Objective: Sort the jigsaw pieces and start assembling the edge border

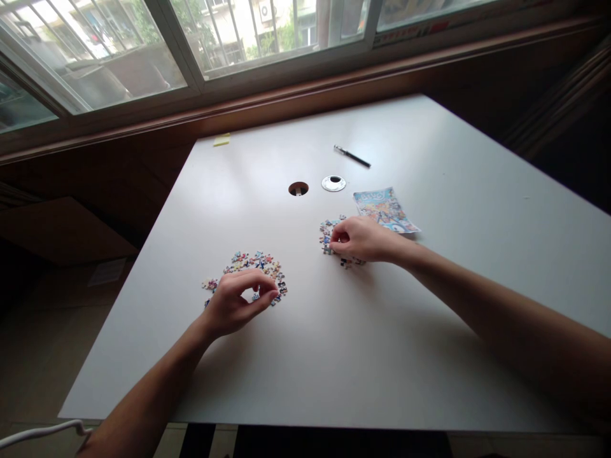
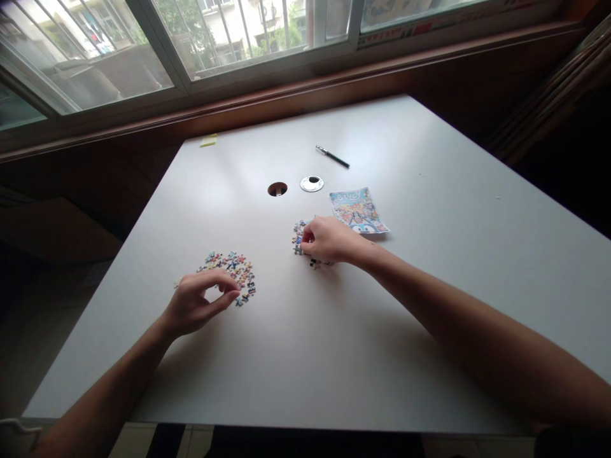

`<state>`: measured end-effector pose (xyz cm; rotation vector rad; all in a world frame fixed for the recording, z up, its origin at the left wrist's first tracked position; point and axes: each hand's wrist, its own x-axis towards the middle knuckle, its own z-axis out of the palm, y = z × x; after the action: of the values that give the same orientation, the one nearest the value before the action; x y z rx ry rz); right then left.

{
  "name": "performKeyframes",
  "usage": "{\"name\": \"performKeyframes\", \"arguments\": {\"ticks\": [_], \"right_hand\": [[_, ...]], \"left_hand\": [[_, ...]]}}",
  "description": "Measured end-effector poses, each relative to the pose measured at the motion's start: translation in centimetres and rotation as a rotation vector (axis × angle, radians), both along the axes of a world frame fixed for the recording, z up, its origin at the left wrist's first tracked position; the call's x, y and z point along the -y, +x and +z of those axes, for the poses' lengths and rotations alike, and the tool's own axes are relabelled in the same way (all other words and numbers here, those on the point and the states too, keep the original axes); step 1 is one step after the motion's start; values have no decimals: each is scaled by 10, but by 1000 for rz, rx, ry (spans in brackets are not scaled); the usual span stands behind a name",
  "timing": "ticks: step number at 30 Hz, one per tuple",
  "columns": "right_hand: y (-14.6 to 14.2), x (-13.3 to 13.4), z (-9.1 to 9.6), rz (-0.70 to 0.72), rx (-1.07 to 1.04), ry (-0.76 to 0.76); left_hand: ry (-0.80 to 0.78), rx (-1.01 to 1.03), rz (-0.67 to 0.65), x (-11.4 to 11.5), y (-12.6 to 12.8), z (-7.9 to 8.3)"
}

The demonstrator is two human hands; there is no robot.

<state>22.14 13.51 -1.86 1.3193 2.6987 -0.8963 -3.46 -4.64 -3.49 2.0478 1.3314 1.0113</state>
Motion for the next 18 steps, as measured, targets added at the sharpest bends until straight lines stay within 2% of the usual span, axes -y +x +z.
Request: {"name": "performKeyframes", "arguments": {"ticks": [7, 13, 18], "right_hand": [[-1, 1, 2, -3, 25, 47], [1, 0, 4, 39, 46, 22], [2, 0, 5, 57, 54, 90]], "left_hand": [[-4, -1, 1, -1, 2, 1], [-13, -14, 3, 0, 0, 0], [-20, -16, 4, -1, -1, 0]]}}
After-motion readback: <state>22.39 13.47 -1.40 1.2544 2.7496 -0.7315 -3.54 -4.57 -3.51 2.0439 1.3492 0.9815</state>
